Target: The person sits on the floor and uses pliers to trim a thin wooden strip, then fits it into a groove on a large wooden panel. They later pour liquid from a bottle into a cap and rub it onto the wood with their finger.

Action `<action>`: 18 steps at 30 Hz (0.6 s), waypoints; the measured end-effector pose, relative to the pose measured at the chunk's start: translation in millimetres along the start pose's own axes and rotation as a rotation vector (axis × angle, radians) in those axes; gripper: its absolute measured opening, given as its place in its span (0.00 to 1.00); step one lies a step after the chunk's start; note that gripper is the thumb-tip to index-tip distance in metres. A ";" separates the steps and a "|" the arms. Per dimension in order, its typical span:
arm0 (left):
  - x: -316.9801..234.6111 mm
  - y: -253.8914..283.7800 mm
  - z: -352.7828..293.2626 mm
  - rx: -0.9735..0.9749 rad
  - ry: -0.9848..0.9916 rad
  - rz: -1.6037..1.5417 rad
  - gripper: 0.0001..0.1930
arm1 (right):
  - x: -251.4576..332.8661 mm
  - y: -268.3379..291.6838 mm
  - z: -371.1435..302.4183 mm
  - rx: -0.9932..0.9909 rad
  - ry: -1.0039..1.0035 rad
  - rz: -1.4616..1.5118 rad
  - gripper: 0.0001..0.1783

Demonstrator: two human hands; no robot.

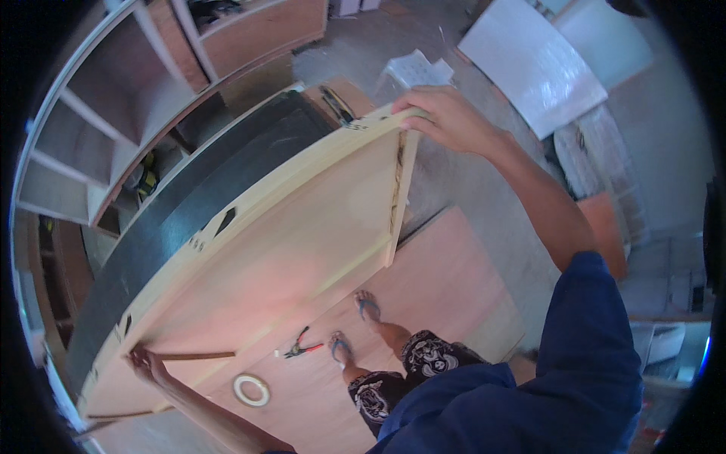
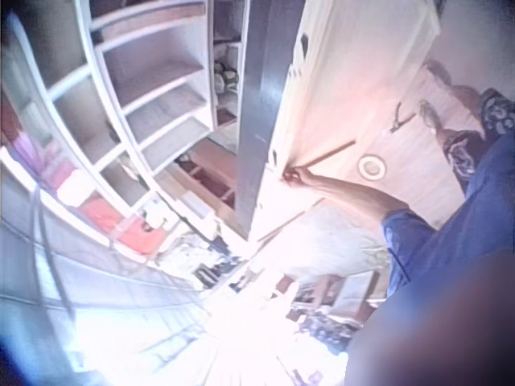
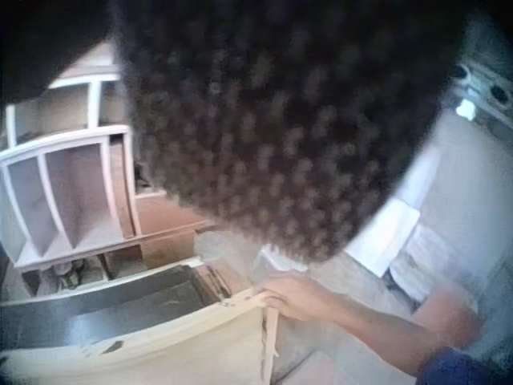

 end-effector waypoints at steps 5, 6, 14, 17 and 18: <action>-11.6 -17.4 -24.8 0.018 0.024 -0.002 0.10 | -41.8 -10.3 -35.8 0.045 -0.060 -0.030 0.13; -13.0 -20.0 -29.5 0.034 0.060 0.003 0.10 | -46.3 -8.4 -42.7 0.005 -0.041 -0.044 0.13; -10.6 -32.6 -33.9 0.039 0.243 0.020 0.08 | -82.8 -18.6 -66.0 -0.215 -0.046 -0.005 0.11; -30.3 -14.7 -33.0 -0.236 0.105 -0.004 0.08 | -89.8 -24.1 -71.3 -0.280 -0.093 0.029 0.11; -23.6 -18.0 -36.2 -0.255 0.213 -0.020 0.08 | -92.3 -27.1 -72.7 -0.300 -0.120 0.051 0.11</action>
Point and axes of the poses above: each hand's wrist, its own z-axis towards the middle knuckle, its own y-axis out of the back of the hand, x = y × z, the point moved 9 cm from there along z, towards the middle knuckle, and after that the axes turned 15 degrees about -x, right-handed, at the moved point
